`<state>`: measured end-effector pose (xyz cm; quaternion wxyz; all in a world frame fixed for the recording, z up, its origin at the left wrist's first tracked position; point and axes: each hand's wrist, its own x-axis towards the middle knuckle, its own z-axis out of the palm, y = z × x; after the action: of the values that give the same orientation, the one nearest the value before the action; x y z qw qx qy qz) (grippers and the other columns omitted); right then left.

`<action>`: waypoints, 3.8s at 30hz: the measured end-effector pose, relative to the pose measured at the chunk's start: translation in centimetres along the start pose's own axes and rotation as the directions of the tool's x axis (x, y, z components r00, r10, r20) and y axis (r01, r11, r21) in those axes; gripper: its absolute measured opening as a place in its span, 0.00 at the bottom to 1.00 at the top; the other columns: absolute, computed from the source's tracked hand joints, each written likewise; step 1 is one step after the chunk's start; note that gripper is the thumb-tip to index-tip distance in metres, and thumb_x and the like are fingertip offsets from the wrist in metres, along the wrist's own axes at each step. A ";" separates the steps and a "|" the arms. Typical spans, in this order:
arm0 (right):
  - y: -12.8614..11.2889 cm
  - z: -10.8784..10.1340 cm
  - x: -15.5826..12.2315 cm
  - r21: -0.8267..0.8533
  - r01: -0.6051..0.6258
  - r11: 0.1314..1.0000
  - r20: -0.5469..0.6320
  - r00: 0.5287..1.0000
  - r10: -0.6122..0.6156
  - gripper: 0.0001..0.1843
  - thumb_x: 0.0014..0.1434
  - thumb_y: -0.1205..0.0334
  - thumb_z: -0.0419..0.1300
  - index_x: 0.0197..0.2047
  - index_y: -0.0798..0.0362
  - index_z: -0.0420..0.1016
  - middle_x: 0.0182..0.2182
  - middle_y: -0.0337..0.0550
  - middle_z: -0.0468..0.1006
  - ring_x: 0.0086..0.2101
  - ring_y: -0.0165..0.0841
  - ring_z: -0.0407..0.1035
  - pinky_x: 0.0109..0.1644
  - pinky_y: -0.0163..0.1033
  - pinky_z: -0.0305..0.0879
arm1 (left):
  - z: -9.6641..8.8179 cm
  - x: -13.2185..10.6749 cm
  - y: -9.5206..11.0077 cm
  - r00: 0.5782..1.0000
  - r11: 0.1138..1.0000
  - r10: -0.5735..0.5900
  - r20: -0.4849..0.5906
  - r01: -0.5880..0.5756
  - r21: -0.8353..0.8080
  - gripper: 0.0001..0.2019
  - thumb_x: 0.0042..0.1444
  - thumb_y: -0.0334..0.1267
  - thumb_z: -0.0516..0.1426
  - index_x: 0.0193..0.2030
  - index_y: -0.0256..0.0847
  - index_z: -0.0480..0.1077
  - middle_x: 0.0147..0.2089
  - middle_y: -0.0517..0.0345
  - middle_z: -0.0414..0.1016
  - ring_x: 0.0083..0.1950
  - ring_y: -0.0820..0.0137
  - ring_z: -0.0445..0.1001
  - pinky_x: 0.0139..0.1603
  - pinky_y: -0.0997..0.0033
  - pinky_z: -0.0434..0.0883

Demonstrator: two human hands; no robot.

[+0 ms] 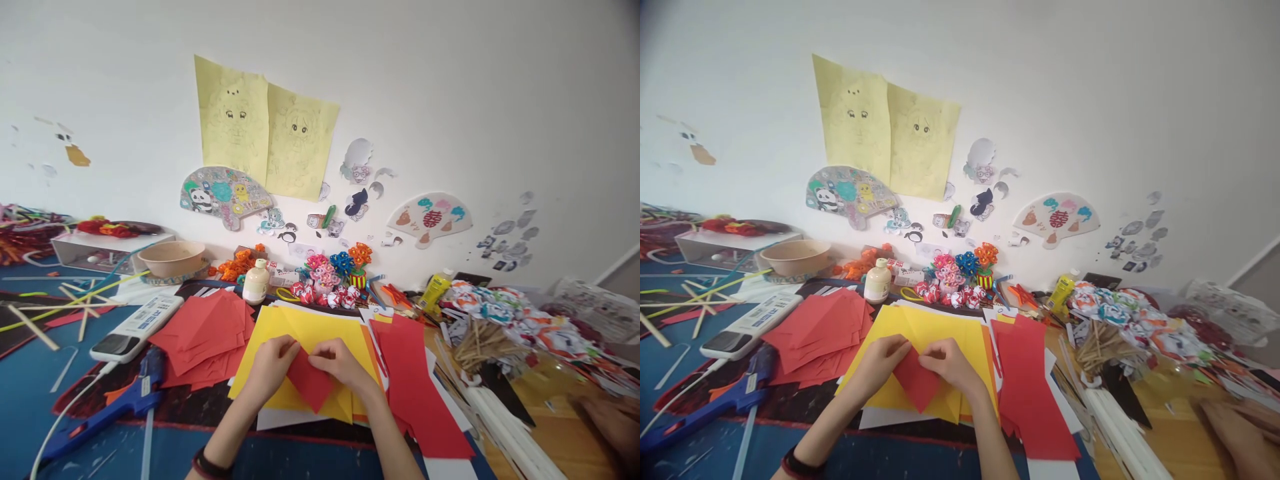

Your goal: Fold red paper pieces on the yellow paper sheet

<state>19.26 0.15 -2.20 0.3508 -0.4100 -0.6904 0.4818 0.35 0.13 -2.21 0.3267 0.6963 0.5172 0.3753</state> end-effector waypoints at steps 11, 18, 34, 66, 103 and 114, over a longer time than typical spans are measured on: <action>-0.4 1.0 0.3 0.019 0.000 1.000 -0.067 0.998 0.001 0.12 0.53 0.66 0.53 0.19 0.54 0.61 0.19 0.34 0.59 0.23 0.26 0.53 0.25 0.32 0.47 | 0.4 -0.3 0.9 0.997 0.997 0.081 -0.014 -0.080 0.012 0.19 0.57 0.44 0.49 0.18 0.38 0.52 0.19 0.66 0.50 0.24 0.76 0.52 0.25 0.74 0.46; -0.2 -0.8 -0.2 0.092 0.003 0.996 -0.028 1.000 0.000 0.12 0.53 0.65 0.52 0.19 0.55 0.67 0.16 0.35 0.64 0.18 0.27 0.60 0.23 0.32 0.55 | -3.6 0.8 -1.2 0.936 0.993 -0.077 -0.344 0.043 -0.106 0.19 0.55 0.50 0.52 0.26 0.36 0.71 0.25 0.61 0.69 0.30 0.71 0.65 0.30 0.77 0.58; 0.4 -0.2 -0.2 0.293 0.050 0.955 -0.076 0.997 -0.029 0.14 0.58 0.52 0.61 0.37 0.56 0.72 0.22 0.39 0.71 0.21 0.28 0.64 0.26 0.34 0.59 | -1.4 0.2 -0.8 0.938 0.824 -0.273 -0.215 0.112 -0.555 0.20 0.51 0.54 0.55 0.24 0.36 0.67 0.21 0.65 0.56 0.23 0.77 0.53 0.23 0.78 0.51; 0.7 -0.3 0.4 0.265 0.025 0.964 -0.309 0.949 0.060 0.13 0.50 0.53 0.66 0.27 0.56 0.76 0.20 0.39 0.72 0.21 0.29 0.64 0.25 0.33 0.58 | -0.9 -1.6 1.4 0.735 0.713 0.665 -0.135 -0.570 0.408 0.08 0.62 0.32 0.49 0.39 0.39 0.70 0.38 0.51 0.74 0.40 0.68 0.70 0.42 0.69 0.67; -0.5 -0.6 -0.5 -0.281 0.128 0.951 -0.165 0.970 -0.179 0.18 0.53 0.66 0.54 0.16 0.53 0.52 0.18 0.32 0.49 0.22 0.26 0.46 0.27 0.35 0.43 | 0.2 -0.9 0.7 0.784 0.500 0.606 0.138 -0.510 0.700 0.31 0.61 0.46 0.52 0.69 0.44 0.48 0.69 0.51 0.55 0.69 0.59 0.53 0.66 0.53 0.52; -1.0 -0.3 -0.4 -0.001 0.108 0.994 -0.187 0.977 -0.107 0.16 0.55 0.58 0.61 0.20 0.55 0.67 0.19 0.34 0.59 0.23 0.28 0.52 0.27 0.34 0.48 | 0.1 -1.2 0.8 0.834 0.624 0.549 0.050 -0.449 0.640 0.28 0.59 0.45 0.55 0.65 0.43 0.55 0.63 0.49 0.65 0.62 0.59 0.64 0.62 0.54 0.56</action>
<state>19.46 -0.28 -1.19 0.4416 -0.4138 -0.6732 0.4248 0.57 -1.27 -1.77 -0.0817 0.8496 0.4206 0.3077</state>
